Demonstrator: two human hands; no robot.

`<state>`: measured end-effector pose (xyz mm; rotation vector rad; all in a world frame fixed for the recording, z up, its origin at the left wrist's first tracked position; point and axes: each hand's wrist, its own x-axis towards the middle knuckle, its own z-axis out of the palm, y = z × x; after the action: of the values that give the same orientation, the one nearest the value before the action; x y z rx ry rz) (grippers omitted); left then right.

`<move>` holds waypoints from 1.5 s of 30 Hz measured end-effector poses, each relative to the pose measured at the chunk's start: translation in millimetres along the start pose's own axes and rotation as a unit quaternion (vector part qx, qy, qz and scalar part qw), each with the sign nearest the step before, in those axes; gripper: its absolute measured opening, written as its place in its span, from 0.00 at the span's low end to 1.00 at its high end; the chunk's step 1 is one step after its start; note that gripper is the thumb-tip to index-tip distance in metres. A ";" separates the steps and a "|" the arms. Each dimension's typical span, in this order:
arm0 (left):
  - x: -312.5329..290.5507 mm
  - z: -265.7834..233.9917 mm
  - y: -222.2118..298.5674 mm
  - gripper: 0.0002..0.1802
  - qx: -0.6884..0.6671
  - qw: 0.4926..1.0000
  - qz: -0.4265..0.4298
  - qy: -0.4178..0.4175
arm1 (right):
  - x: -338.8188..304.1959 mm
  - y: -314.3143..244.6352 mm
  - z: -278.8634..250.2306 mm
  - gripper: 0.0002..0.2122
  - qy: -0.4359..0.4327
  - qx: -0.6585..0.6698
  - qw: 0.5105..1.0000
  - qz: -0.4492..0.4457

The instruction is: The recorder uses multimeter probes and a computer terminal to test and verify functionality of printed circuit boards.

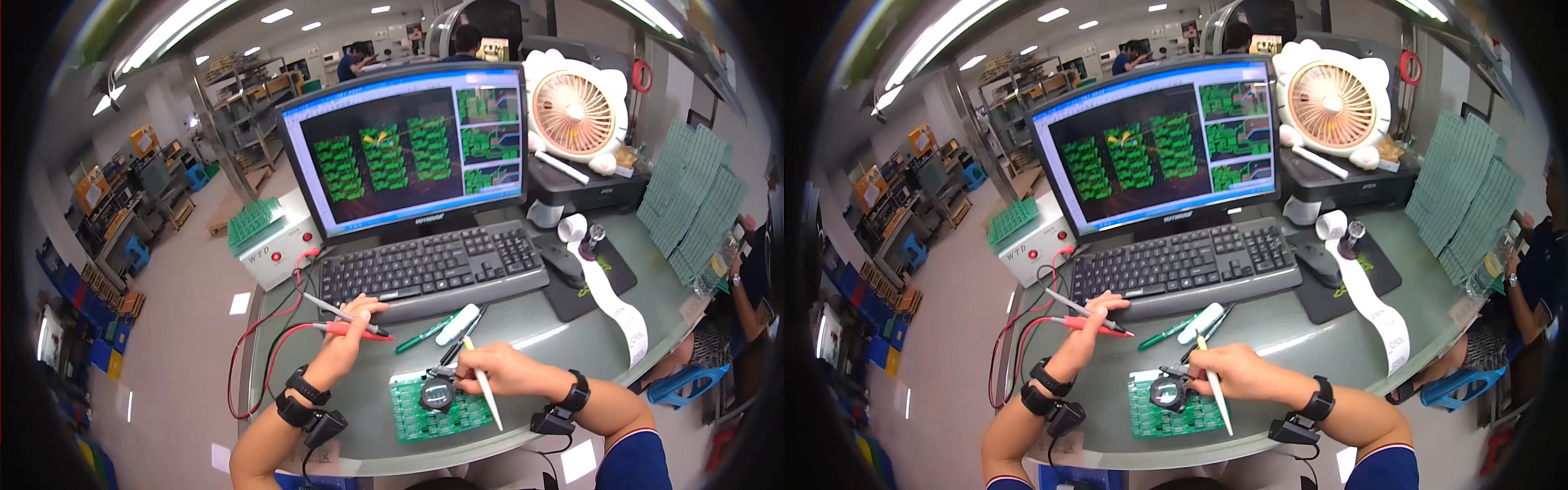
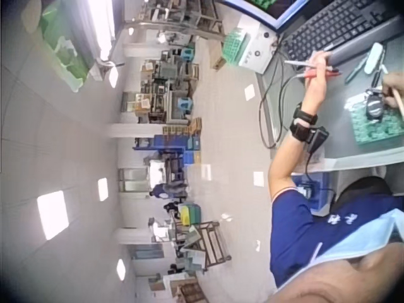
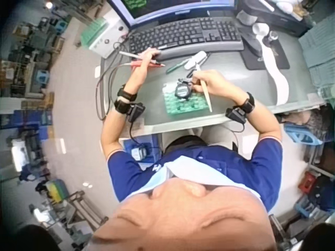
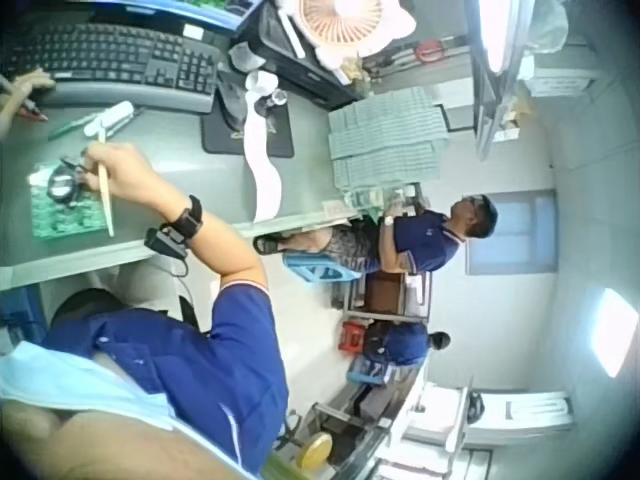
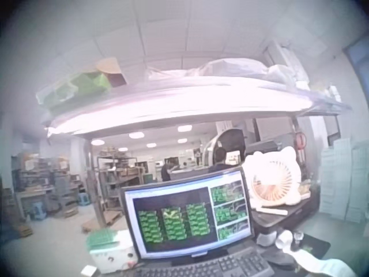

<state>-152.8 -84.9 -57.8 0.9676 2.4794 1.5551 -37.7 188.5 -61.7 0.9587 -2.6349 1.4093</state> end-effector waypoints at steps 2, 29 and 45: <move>-2.1 1.6 -7.3 0.25 0.011 1.000 -0.006 0.001 | -0.9 -0.8 2.5 0.09 -0.005 -0.002 1.000 0.000; -69.3 -21.6 42.2 0.23 -0.256 0.950 -0.166 0.063 | -27.2 -18.3 -48.8 0.06 0.122 -0.036 0.989 0.076; -62.7 -0.7 78.4 0.26 -0.240 0.957 -0.137 -0.090 | -36.1 -43.9 -66.0 0.12 0.198 -0.171 0.955 0.139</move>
<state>-65.6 -95.8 -9.3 0.6235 1.8794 1.7561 -3.7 238.8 0.8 0.2451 -2.6350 0.9889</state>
